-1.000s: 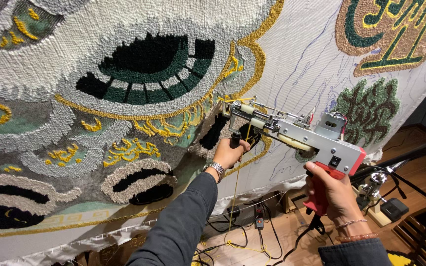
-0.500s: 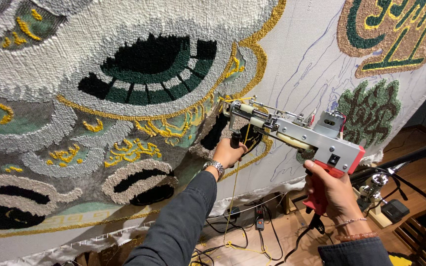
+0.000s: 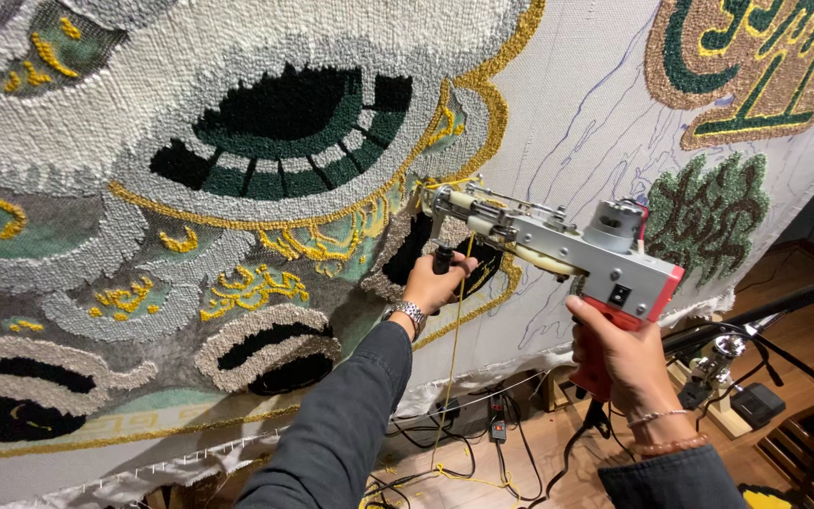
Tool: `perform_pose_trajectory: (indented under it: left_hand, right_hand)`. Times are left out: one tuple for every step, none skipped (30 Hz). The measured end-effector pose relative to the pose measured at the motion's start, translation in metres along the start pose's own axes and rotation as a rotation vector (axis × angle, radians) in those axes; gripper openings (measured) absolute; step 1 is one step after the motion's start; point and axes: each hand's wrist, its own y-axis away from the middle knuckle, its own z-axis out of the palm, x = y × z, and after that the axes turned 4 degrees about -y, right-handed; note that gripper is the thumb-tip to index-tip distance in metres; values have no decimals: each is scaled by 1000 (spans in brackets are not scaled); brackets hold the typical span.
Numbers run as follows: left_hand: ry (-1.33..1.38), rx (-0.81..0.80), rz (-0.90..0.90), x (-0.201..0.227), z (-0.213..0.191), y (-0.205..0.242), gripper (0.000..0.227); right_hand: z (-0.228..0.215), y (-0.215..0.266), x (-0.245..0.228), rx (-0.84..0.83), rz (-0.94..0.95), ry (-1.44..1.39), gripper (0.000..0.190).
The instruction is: The person uses a handheld tufting gun to apply yellow yarn into a stretched canvas, following a pre-drawn skull outline. They guide the tool along the design and occasionally adjust the yarn feed with their left hand.
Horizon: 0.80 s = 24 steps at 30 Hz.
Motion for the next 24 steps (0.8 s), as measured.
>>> perform_pose_trajectory:
  left_hand:
    - [-6, 34, 26, 3, -3, 2, 28]
    - [-56, 77, 27, 6, -6, 4, 30]
    - [-106, 121, 29, 8, -10, 5, 33]
    - [-156, 165, 31, 11, -14, 7, 36]
    - [-200, 188, 40, 12, -18, 8, 36]
    - [-245, 211, 50, 12, -21, 9, 37]
    - [-291, 236, 63, 12, -25, 7, 38]
    - [-313, 230, 57, 13, -29, 1, 35]
    - [-333, 221, 45, 13, -32, -5, 31]
    - [-353, 212, 34, 12, -36, -10, 29]
    - [-383, 218, 23, 11, -38, -14, 27]
    - [-412, 225, 12, 11, -40, -17, 26]
    - [-440, 231, 1, 10, -42, -21, 25]
    - [-438, 223, -4, 9, -44, -24, 24]
    - [-437, 213, -9, 7, -46, -26, 23]
    - [-436, 203, -15, 5, -47, -28, 23]
    - [-419, 196, -5, 2, -47, -31, 21]
    - [-403, 188, 6, -1, -47, -34, 20]
    - [-386, 183, 17, -4, -48, -37, 18]
    - [-351, 172, 24, -6, -49, -40, 19]
    - [-314, 163, 27, -8, -49, -41, 20]
    - [-276, 153, 31, -8, -50, -42, 20]
    - [-302, 155, 29, -7, -51, -42, 23]
    - [-327, 158, 26, -5, -53, -41, 25]
  right_hand:
    - [4, 0, -2, -25, -71, 2, 25]
    - [9, 0, -2, -50, -142, 3, 24]
    - [12, 0, -3, -76, -214, 4, 22]
    - [15, 1, -4, -84, -223, 18, 24]
    - [21, 1, -4, -91, -231, 32, 26]
    - [25, 2, -5, -99, -240, 46, 28]
    - [27, 1, -7, -93, -261, 89, 28]
    - [29, -1, -9, -86, -283, 133, 28]
    - [31, -1, -10, -78, -300, 180, 29]
    - [33, -2, -11, -82, -283, 213, 31]
    - [36, -3, -12, -85, -270, 244, 33]
    - [37, -5, -12, -89, -257, 276, 35]
    - [39, -8, -13, -138, -394, 275, 34]
    - [40, -11, -13, -188, -529, 275, 33]
    - [41, -14, -13, -239, -663, 275, 34]
    - [41, -16, -12, -208, -538, 382, 35]
    - [40, -19, -12, -177, -409, 488, 36]
    - [40, -21, -11, -146, -276, 591, 38]
    - [40, -23, -9, -165, -426, 597, 38]
    - [40, -24, -7, -183, -577, 602, 38]
    - [41, -25, -6, -204, -727, 607, 39]
    - [41, -26, -6, -209, -749, 616, 41]
    - [41, -27, -6, -214, -772, 623, 43]
    - [42, -27, -6, -218, -795, 629, 46]
